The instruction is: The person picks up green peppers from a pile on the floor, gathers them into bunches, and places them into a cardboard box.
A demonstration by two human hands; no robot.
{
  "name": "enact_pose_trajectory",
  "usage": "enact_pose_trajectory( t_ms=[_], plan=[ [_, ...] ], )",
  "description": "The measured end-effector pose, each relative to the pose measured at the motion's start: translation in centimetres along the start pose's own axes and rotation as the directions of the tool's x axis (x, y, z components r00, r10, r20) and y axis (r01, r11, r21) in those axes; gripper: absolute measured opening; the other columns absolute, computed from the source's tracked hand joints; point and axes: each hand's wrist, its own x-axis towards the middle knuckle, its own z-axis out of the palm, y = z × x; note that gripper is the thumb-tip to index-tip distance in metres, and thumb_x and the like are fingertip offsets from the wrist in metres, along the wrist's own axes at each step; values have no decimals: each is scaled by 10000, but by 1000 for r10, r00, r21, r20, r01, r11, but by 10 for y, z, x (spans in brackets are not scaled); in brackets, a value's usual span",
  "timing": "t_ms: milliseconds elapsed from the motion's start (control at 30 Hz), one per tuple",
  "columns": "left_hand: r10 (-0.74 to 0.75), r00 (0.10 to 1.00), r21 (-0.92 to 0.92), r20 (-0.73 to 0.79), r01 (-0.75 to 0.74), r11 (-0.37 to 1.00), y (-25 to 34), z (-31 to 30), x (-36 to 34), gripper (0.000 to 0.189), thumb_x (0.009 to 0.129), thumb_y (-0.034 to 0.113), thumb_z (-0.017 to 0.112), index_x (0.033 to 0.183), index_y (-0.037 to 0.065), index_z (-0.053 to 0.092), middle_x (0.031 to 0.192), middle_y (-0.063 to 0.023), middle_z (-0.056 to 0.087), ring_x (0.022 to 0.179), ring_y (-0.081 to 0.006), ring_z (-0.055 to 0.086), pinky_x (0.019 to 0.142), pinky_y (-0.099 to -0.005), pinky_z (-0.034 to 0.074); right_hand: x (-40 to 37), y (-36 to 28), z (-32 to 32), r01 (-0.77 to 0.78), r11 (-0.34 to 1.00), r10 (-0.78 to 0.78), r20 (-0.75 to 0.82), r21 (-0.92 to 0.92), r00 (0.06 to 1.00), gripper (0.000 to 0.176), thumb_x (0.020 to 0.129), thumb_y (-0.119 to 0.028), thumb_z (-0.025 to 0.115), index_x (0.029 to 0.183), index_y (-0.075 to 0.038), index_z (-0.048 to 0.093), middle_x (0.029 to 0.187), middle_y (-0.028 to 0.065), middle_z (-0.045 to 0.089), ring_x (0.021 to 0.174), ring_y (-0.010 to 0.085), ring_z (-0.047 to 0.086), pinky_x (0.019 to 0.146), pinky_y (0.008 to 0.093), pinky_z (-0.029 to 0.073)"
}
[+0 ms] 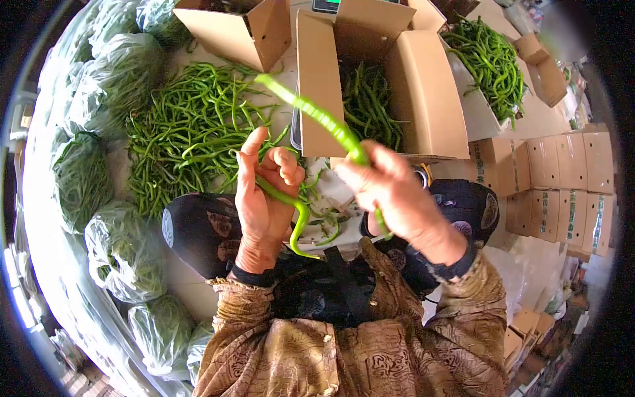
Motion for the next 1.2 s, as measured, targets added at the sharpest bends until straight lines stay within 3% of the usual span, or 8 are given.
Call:
enact_pose_trajectory(
  t_ms=[167, 467, 667, 767, 900, 1000, 1100, 1200],
  plan=[
    [49, 997, 36, -63, -47, 998, -5, 0, -4, 457, 1008, 409, 460, 1325, 79, 465, 930, -84, 565, 849, -182, 534, 818, -347, 452, -1, 35, 21, -93, 968, 95, -5, -233, 996, 311, 848, -364, 724, 936, -101, 583, 720, -71, 494, 575, 26, 414, 491, 195, 317],
    [131, 991, 407, -12, -114, 906, -15, 14, -8, 667, 940, 458, 567, 1443, 83, 339, 1110, -53, 538, 1020, -163, 512, 907, -329, 416, -17, -8, 3, 83, 982, -63, -121, 171, 991, 200, 849, -126, 712, 923, -106, 528, 725, -32, 561, 528, 19, 434, 446, 181, 324],
    [35, 999, 444, -6, -29, 895, -20, 8, -6, 481, 960, 352, 572, 1294, 15, 498, 907, -43, 567, 825, -143, 524, 719, -288, 432, 11, -75, -66, 350, 923, -381, -270, -157, 884, 193, 910, -285, 655, 932, -113, 572, 705, -51, 519, 539, 20, 426, 459, 189, 323],
    [21, 974, 438, -227, 83, 895, -17, 3, -5, 446, 951, 310, 583, 1282, 20, 507, 900, -39, 564, 809, -143, 529, 687, -255, 429, 35, -70, -141, 430, 685, -666, -266, -589, 697, 252, 948, -325, 586, 990, -77, 584, 715, -34, 524, 558, 32, 444, 480, 207, 357],
    [73, 937, 418, -342, 82, 905, 0, 27, -10, 257, 1000, 189, 495, 1175, 13, 561, 825, -51, 557, 690, -128, 488, 573, -237, 391, 14, -95, -191, 380, 923, -359, -498, -62, 790, 217, 929, -256, 613, 1041, -74, 577, 878, 29, 628, 563, 26, 430, 424, 165, 321],
    [58, 949, 458, -310, 96, 884, 24, 35, -15, 232, 989, 158, 507, 1153, 4, 565, 839, -49, 567, 716, -116, 522, 608, -228, 444, 22, -135, -290, 478, 729, -683, -475, -489, 555, 274, 901, -313, 647, 952, -58, 557, 789, 39, 614, 604, 83, 513, 523, 260, 444],
    [178, 894, 478, -410, 44, 877, 51, 52, -14, 244, 987, 162, 517, 1175, 11, 556, 856, -25, 589, 704, -89, 544, 610, -203, 470, 41, -171, -418, -97, 614, -789, -614, -783, -38, 659, 851, -448, 671, 1218, 77, 519, 1028, 178, 651, 924, 272, 619, 792, 354, 491],
    [341, 873, 608, -348, -67, 791, 91, 40, -16, 294, 988, 225, 531, 1201, 24, 540, 816, 12, 536, 672, -60, 478, 562, -198, 395, 18, -174, -378, -46, 627, -770, -627, -778, 120, 545, 866, -396, 666, 1224, 2, 566, 1068, 152, 659, 944, 260, 625, 841, 327, 482]
  ],
)
